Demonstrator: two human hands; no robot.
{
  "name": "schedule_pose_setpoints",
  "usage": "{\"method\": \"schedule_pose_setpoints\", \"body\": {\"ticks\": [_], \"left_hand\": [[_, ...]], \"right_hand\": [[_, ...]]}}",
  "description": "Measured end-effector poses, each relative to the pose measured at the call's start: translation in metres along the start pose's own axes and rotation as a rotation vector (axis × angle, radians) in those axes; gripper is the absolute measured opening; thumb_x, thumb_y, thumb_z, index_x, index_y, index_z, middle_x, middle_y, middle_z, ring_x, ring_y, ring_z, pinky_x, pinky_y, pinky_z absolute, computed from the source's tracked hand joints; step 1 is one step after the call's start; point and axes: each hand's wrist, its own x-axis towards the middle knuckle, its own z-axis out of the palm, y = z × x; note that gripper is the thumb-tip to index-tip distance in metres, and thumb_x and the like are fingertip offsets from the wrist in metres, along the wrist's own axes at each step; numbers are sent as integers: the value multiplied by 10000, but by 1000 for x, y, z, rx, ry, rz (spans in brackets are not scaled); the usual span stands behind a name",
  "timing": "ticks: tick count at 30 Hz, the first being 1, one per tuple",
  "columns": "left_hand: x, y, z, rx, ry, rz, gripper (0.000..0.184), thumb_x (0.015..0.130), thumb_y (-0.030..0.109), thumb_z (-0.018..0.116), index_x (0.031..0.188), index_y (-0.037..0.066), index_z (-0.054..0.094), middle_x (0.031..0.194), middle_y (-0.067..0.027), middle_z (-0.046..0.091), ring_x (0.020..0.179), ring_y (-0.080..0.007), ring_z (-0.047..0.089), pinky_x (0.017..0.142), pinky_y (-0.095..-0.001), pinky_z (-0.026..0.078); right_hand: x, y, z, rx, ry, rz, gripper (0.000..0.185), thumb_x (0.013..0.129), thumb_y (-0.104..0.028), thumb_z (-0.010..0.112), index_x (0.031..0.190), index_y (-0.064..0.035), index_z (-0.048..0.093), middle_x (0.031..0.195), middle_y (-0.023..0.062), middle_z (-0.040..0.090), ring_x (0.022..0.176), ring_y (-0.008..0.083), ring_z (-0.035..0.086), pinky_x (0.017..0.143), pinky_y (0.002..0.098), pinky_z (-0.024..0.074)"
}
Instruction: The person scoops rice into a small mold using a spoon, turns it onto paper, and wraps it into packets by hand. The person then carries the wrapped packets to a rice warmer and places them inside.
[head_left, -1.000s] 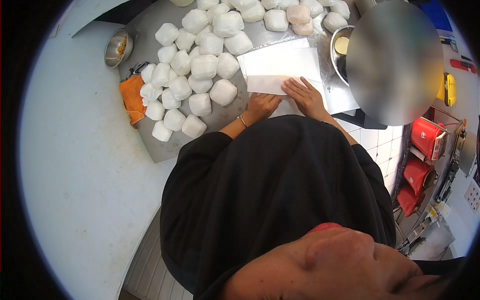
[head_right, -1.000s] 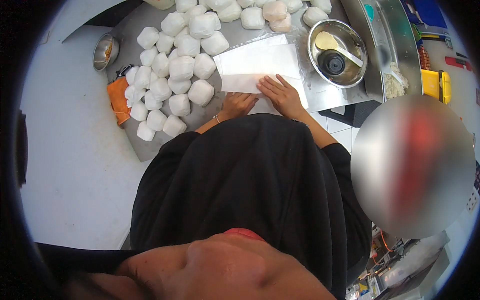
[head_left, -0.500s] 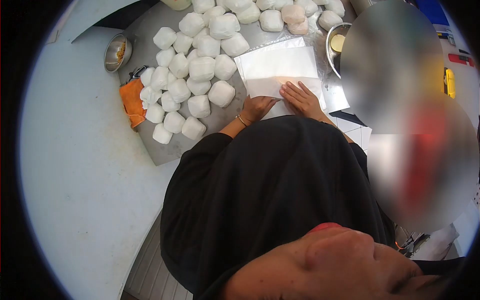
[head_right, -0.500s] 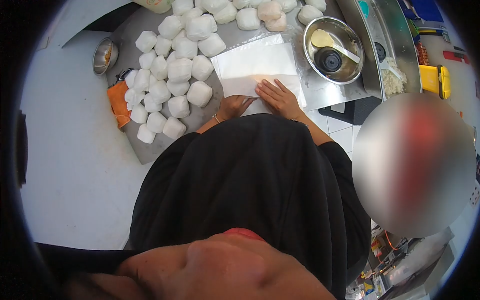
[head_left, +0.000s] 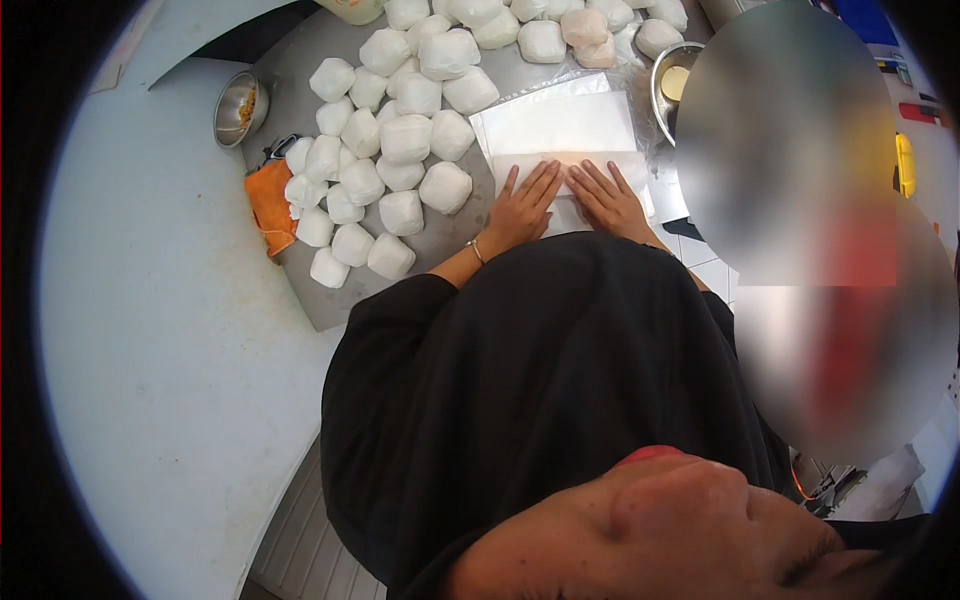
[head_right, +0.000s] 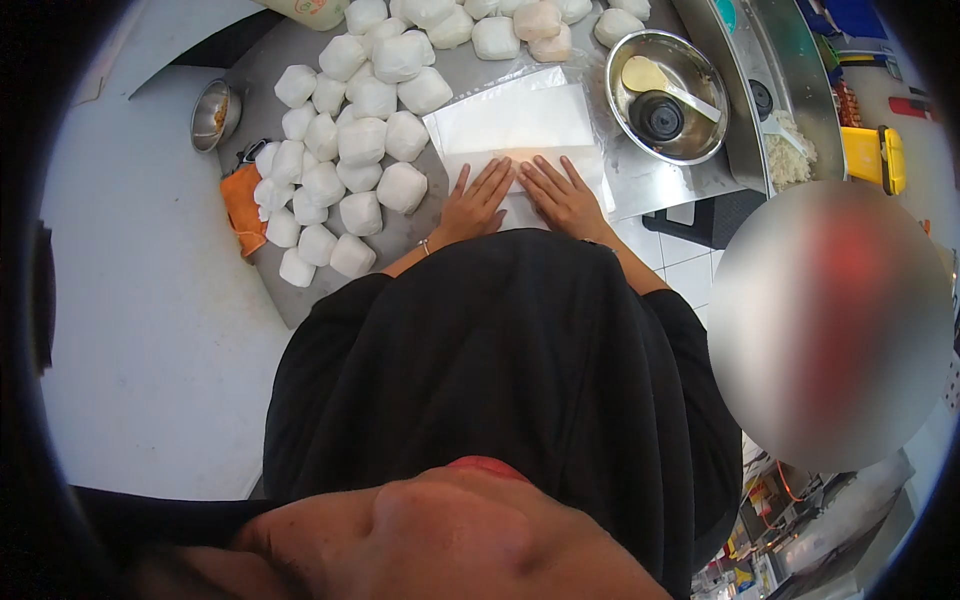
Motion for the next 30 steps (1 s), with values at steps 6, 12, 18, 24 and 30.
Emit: {"method": "schedule_pose_setpoints", "body": {"ticks": [6,12,18,24,30], "left_hand": [[-23,-19,31,-90,75,-40,697,883,271,603,1491,30,363,1537,-138,392,1429,-236,368,1175,-522,209],[-23,-25,26,-61,155,-65,553,836,236,618,1344,31,544,1439,-134,512,1381,-255,429,1159,-527,245],[-5,-13,19,130,167,-125,404,747,215,691,1137,109,678,1300,-58,610,1258,-217,531,1055,-508,341],[-4,-28,21,145,246,-26,314,777,150,681,1089,116,687,1137,-2,652,1129,-183,587,943,-423,398],[-2,-50,5,42,252,117,220,816,114,648,1030,120,701,1003,1,655,1045,-183,602,912,-386,408]], "right_hand": [[-33,10,8,67,-66,194,679,853,-104,629,1484,-70,380,1526,97,415,1411,246,398,1179,481,263],[-28,6,10,-51,-64,245,634,808,-150,665,1410,-68,483,1454,103,472,1374,277,421,1160,539,257],[-10,4,-4,-36,-142,271,516,808,-144,649,1312,-63,572,1350,82,537,1328,263,457,1136,516,292],[-17,28,0,-131,-81,103,415,825,-90,634,1239,-73,613,1282,71,600,1285,239,516,1137,484,307],[-17,43,-4,62,-1,59,283,821,-88,627,1104,-83,651,1220,59,637,1251,238,543,1131,470,320]]}}
